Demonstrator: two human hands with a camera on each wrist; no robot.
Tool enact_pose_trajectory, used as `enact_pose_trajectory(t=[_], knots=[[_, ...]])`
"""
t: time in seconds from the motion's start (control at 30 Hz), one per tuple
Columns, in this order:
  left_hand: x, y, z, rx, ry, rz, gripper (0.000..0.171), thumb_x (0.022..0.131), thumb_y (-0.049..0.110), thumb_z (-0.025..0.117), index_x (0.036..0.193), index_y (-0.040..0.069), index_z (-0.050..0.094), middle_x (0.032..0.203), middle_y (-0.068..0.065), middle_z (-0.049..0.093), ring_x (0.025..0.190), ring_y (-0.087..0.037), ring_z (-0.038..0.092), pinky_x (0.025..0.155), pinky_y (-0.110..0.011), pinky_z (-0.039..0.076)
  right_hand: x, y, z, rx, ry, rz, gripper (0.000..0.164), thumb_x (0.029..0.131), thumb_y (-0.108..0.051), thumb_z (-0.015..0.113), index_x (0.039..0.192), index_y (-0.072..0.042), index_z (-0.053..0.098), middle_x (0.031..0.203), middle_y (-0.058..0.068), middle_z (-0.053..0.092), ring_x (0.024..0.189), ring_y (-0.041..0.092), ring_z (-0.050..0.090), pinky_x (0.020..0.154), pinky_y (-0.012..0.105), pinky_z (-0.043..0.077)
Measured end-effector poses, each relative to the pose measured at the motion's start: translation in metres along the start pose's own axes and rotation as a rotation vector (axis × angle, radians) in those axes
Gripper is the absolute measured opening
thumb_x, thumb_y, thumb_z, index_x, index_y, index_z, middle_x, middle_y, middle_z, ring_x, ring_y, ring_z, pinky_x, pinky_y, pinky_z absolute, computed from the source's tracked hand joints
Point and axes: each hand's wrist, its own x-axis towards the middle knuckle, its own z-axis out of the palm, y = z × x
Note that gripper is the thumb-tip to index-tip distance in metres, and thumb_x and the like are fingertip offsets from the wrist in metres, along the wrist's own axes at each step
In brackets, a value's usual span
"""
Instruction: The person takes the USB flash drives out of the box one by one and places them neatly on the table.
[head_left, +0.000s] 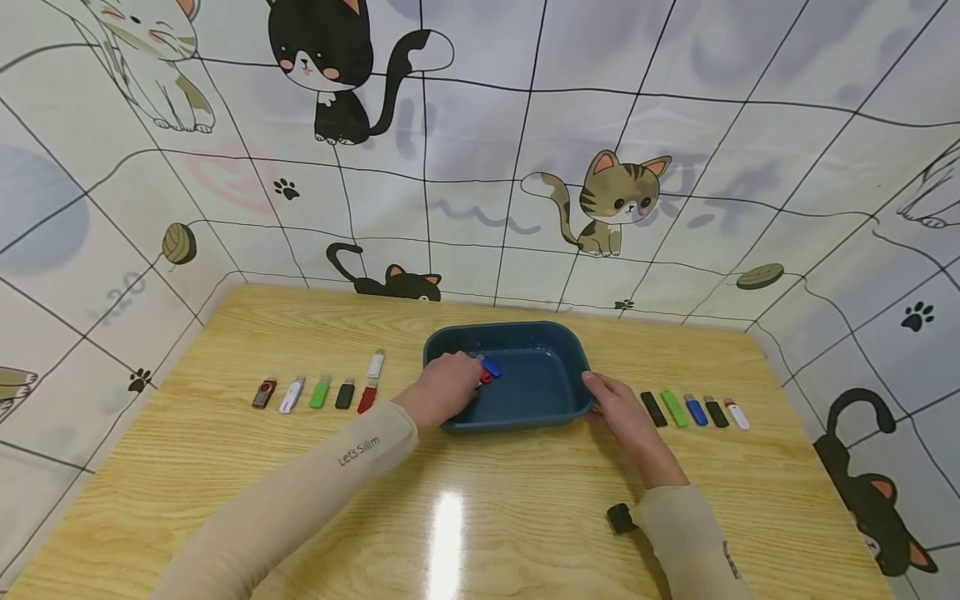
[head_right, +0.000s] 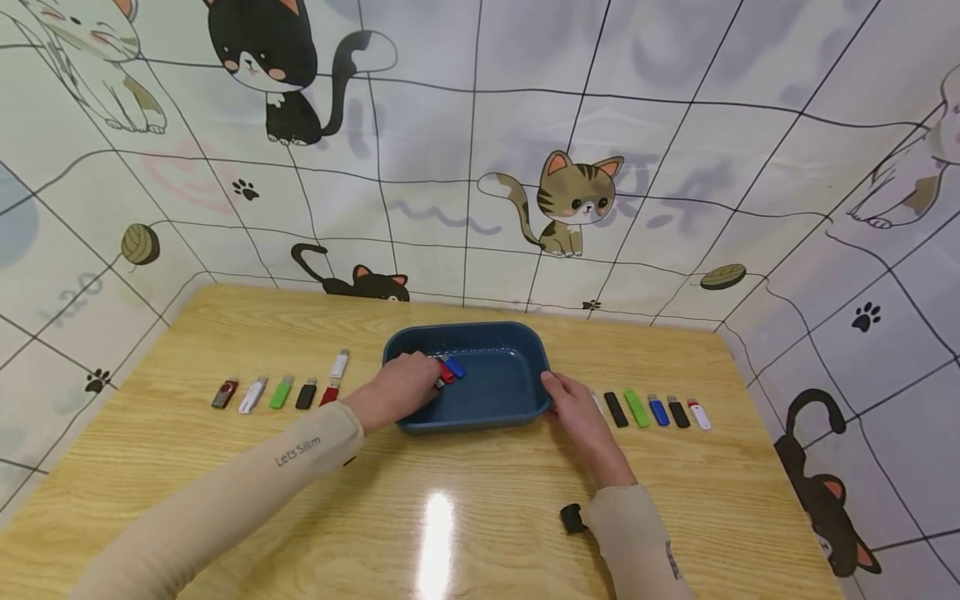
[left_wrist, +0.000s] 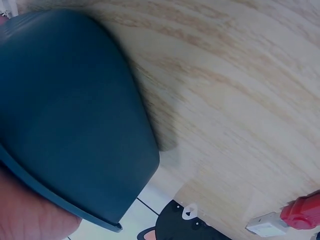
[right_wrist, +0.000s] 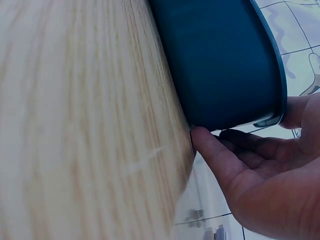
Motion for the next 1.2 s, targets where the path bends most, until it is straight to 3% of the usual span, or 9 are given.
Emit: enact_pose_trajectory(t=[0.17,0.3,0.47,0.6,0.73,1.2], knots=[[-0.002,0.000,0.001,-0.013,0.032,0.016,0.015,0.099,0.018,0.071,0.095,0.004,0.074,0.082,-0.008,0.069,0.062,-0.017,0.059,0.058,-0.031,0.057,0.000,0.000,0.000,0.004,0.002,0.003,0.073,0.112,-0.044,0.039,0.158,0.011,0.025,0.165,0.028,0.026,0.151,0.040,0.030,0.113,0.049,0.042],[-0.003,0.001,0.000,0.014,0.103,0.028,0.015,0.099,0.018,0.070,0.092,0.005,0.073,0.081,-0.008,0.069,0.061,-0.017,0.058,0.056,-0.034,0.057,0.000,0.000,0.000,0.006,0.004,0.006,0.073,0.112,-0.044,0.039,0.158,0.010,0.024,0.165,0.028,0.025,0.151,0.040,0.030,0.113,0.049,0.042],[-0.009,0.002,-0.009,0.002,0.180,0.050,0.017,0.099,0.016,0.068,0.086,0.006,0.070,0.079,-0.008,0.065,0.062,-0.019,0.058,0.053,-0.035,0.055,0.000,0.000,0.000,0.003,0.003,0.002,0.072,0.112,-0.043,0.039,0.158,0.011,0.024,0.165,0.028,0.026,0.151,0.040,0.030,0.114,0.050,0.041],[-0.017,-0.002,-0.019,-0.017,0.218,0.069,0.015,0.099,0.016,0.070,0.087,0.006,0.068,0.079,-0.006,0.063,0.068,-0.020,0.060,0.059,-0.035,0.056,0.001,0.001,0.000,0.004,-0.001,0.000,0.073,0.112,-0.044,0.039,0.159,0.010,0.024,0.165,0.028,0.025,0.151,0.040,0.030,0.114,0.050,0.041],[-0.024,-0.011,-0.028,-0.033,0.256,0.065,0.015,0.098,0.018,0.072,0.090,0.006,0.068,0.081,-0.006,0.063,0.073,-0.019,0.061,0.064,-0.034,0.056,0.001,0.000,0.000,0.009,-0.002,0.000,0.073,0.112,-0.044,0.039,0.159,0.010,0.024,0.165,0.028,0.026,0.151,0.040,0.031,0.113,0.048,0.042],[-0.053,-0.054,-0.054,-0.188,0.356,-0.027,0.013,0.096,0.016,0.074,0.099,0.004,0.072,0.088,-0.006,0.068,0.072,-0.019,0.058,0.061,-0.031,0.050,-0.001,0.000,0.002,0.007,0.014,0.013,0.072,0.112,-0.044,0.040,0.158,0.010,0.027,0.163,0.028,0.029,0.150,0.040,0.033,0.111,0.046,0.044]])
